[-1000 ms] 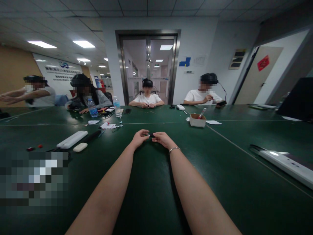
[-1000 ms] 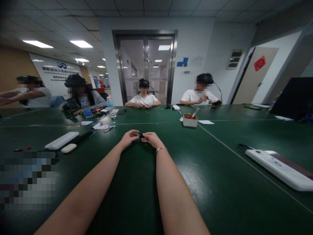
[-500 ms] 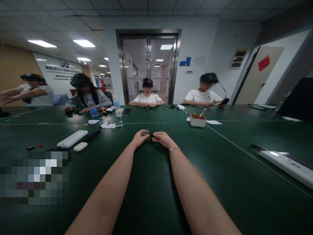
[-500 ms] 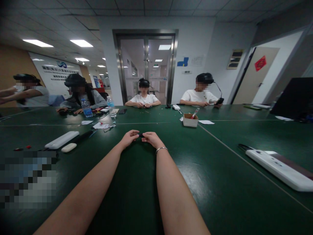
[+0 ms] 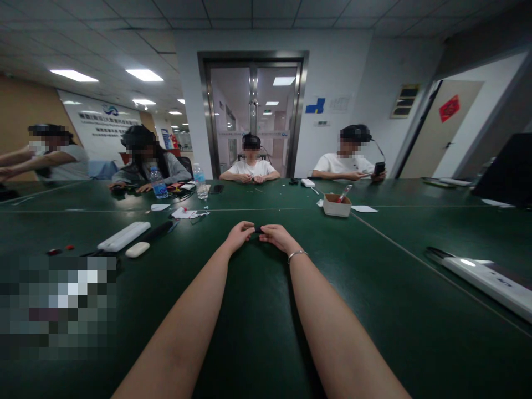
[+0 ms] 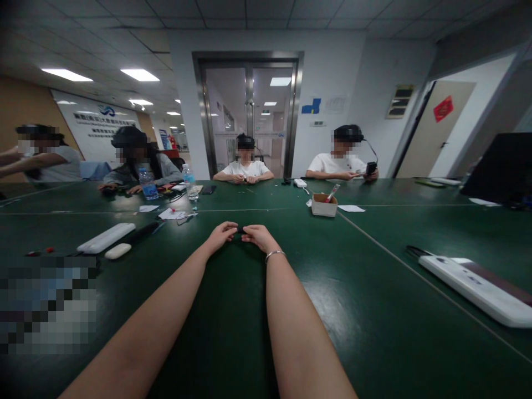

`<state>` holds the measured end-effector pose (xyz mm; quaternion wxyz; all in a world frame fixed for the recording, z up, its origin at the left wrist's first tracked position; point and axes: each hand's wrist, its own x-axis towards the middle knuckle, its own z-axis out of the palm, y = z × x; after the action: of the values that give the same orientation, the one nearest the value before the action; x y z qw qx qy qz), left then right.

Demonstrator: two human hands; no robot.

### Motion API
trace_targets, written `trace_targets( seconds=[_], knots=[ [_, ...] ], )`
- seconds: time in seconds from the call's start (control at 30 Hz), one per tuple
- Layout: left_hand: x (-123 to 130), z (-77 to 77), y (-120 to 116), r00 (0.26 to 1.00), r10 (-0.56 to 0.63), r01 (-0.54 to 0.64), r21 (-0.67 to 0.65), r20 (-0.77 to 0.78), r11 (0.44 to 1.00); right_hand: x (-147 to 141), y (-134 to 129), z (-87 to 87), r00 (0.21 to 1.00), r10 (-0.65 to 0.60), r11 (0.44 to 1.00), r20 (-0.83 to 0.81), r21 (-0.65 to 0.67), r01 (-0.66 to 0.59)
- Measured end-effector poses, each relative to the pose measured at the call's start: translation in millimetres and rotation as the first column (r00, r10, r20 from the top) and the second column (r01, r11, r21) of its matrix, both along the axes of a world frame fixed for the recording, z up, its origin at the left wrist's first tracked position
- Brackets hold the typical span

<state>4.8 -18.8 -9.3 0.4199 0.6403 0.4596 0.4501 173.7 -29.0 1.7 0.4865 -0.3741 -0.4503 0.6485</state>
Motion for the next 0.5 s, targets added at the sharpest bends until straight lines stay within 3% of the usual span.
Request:
trace_targets(
  seconds=[0.5],
  knots=[
    [0.2, 5.4, -4.2, 0.999, -0.027, 0.028, -0.021, 0.021, 0.999, 0.5, 1.2, -0.9, 1.000, 0.003, 1.000, 0.002, -0.002, -0.003]
  ],
)
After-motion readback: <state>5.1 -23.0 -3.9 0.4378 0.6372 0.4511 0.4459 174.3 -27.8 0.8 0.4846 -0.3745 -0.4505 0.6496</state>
